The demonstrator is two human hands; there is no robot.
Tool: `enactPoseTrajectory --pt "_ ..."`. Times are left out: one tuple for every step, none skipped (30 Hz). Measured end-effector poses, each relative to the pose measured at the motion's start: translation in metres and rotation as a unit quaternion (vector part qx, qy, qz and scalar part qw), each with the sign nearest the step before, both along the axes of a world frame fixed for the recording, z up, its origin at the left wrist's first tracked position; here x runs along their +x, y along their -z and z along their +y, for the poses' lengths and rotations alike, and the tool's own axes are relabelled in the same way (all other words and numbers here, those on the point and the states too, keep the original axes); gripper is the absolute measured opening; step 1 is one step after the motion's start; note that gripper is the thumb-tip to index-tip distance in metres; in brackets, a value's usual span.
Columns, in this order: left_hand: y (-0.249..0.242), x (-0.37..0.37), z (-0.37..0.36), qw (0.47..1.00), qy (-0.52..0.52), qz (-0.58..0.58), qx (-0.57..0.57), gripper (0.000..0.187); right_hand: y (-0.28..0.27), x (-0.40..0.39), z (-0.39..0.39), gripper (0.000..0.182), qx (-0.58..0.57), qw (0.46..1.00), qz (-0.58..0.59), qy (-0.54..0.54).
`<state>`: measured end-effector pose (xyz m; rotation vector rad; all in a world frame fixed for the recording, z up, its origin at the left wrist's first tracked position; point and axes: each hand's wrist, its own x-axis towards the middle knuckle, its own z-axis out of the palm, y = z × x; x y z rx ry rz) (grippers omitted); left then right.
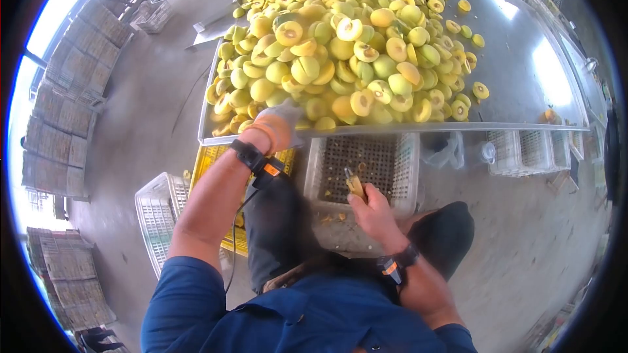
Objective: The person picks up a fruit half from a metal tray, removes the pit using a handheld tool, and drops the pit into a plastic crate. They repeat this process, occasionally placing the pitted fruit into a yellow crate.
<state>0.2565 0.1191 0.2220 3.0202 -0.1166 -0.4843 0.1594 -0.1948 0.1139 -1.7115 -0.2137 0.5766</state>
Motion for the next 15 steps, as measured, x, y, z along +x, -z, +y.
enactPoseTrajectory --pt "-0.001 -0.001 -0.001 1.000 0.004 -0.015 -0.010 0.070 0.003 0.000 0.000 0.020 0.015 1.000 -0.003 -0.003" --pt "-0.001 -0.002 -0.002 0.999 0.009 -0.030 -0.020 0.068 0.006 -0.001 -0.001 0.020 0.021 1.000 0.007 -0.001" --pt "0.003 -0.004 0.001 0.999 0.016 -0.039 -0.026 0.070 0.005 -0.003 -0.001 0.020 0.027 1.000 0.015 0.002" --pt "0.010 -0.003 0.007 0.998 0.025 -0.052 -0.030 0.072 0.003 -0.002 -0.001 0.020 0.034 0.999 0.019 0.004" --pt "0.015 0.001 0.014 0.996 0.034 -0.070 -0.033 0.074 0.001 0.000 -0.001 0.020 0.031 0.999 0.012 0.003" --pt "0.017 0.003 0.018 0.997 0.032 -0.064 -0.040 0.076 -0.001 -0.002 -0.003 0.020 0.027 1.000 0.006 0.001" --pt "0.019 0.003 0.021 0.997 0.030 -0.059 -0.047 0.079 -0.003 -0.002 -0.004 0.020 0.022 1.000 0.000 -0.001" --pt "0.022 0.001 0.024 0.997 0.028 -0.053 -0.055 0.082 -0.007 -0.002 -0.006 0.025 0.020 1.000 0.017 0.001" --pt "0.027 -0.001 0.028 0.994 0.029 -0.073 -0.079 0.077 -0.013 -0.002 -0.008 0.029 0.017 0.999 0.034 0.003" --pt "0.026 -0.005 0.028 0.992 0.023 -0.084 -0.096 0.074 -0.024 -0.001 -0.008 0.034 0.015 0.999 0.050 0.004" --pt "0.026 -0.009 0.029 0.989 0.018 -0.095 -0.114 0.070 -0.038 -0.002 -0.007 0.034 0.030 0.995 0.098 0.007" --pt "0.022 -0.011 0.029 0.986 0.013 -0.107 -0.131 0.067 -0.034 0.001 -0.007 0.034 0.028 0.997 0.070 0.007" --pt "0.017 -0.012 0.027 0.983 -0.015 -0.098 -0.153 0.059 -0.025 0.000 -0.006 0.034 0.026 0.999 0.043 0.005" --pt "0.019 -0.011 0.029 0.978 -0.021 -0.104 -0.178 0.058 -0.019 0.000 -0.007 0.034 0.024 1.000 0.016 0.004" --pt "0.029 -0.007 0.034 0.973 -0.027 -0.110 -0.202 0.057 -0.023 0.002 -0.006 0.033 0.033 0.999 0.013 0.002"
